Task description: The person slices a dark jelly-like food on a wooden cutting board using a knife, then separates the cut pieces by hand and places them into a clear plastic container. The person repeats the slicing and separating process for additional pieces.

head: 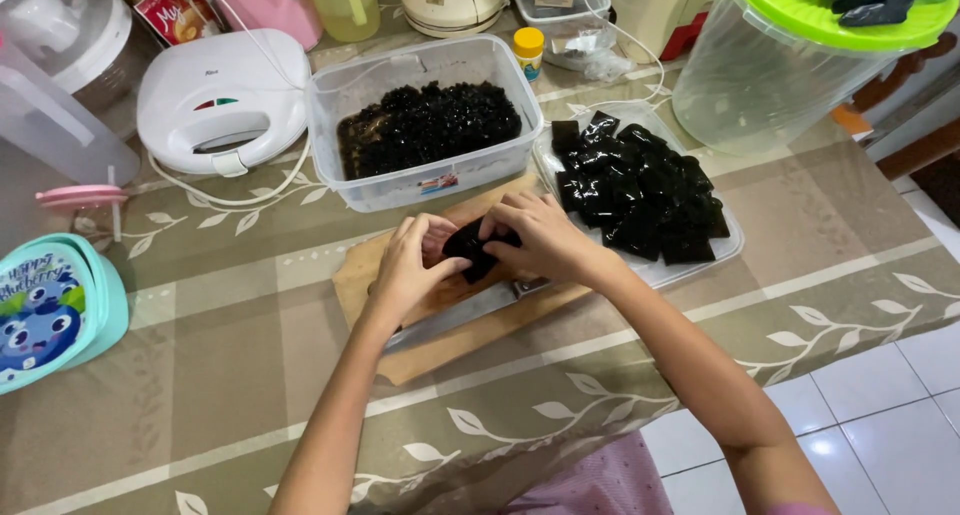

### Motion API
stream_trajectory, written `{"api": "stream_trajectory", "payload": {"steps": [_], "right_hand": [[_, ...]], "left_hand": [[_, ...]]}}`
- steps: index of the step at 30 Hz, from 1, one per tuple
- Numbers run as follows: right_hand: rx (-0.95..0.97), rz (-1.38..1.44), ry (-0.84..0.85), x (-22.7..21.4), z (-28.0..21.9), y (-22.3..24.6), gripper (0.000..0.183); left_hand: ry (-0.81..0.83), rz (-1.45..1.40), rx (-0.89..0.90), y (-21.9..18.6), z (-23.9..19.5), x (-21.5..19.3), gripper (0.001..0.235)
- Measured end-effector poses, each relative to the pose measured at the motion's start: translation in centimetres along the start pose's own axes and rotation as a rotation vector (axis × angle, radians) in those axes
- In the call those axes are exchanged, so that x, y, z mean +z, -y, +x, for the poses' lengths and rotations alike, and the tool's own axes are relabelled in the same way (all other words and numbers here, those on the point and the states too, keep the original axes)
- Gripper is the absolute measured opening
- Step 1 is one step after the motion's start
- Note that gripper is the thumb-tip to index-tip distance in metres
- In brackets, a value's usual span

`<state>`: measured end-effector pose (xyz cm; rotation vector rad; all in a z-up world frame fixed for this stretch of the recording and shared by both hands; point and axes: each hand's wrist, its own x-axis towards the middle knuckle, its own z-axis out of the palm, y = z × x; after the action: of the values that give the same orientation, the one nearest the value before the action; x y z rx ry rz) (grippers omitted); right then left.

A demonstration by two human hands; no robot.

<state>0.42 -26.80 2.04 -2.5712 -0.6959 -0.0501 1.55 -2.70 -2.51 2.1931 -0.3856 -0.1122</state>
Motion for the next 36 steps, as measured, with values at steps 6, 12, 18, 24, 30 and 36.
{"api": "stream_trajectory", "payload": {"steps": [6,12,18,24,30,36], "right_hand": [[-0.07,-0.113,-0.055,0.5,0.4,0.8,0.027],[-0.109,-0.326,-0.154,1.6,0.4,1.4,0.028],[-0.038,-0.322,-0.086,1.9,1.2,1.9,0.034],[0.019,-0.263,0.047,2.4,2.2,2.8,0.047],[0.029,-0.244,0.073,3.4,2.8,2.2,0.024],[0.046,0.033,0.047,2.9,2.6,0.7,0.028]], "left_hand": [[-0.017,-0.021,0.001,-0.7,-0.5,-0.4,0.057],[-0.026,0.01,0.005,-0.6,-0.6,-0.2,0.052],[0.021,0.071,0.037,-0.4,-0.6,-0.6,0.04],[0.021,0.192,0.134,-0.7,-1.1,-1.2,0.026],[-0.053,0.3,0.259,-1.1,-1.4,-2.0,0.02],[-0.109,0.439,0.404,-0.6,-1.1,-2.3,0.016]]}}
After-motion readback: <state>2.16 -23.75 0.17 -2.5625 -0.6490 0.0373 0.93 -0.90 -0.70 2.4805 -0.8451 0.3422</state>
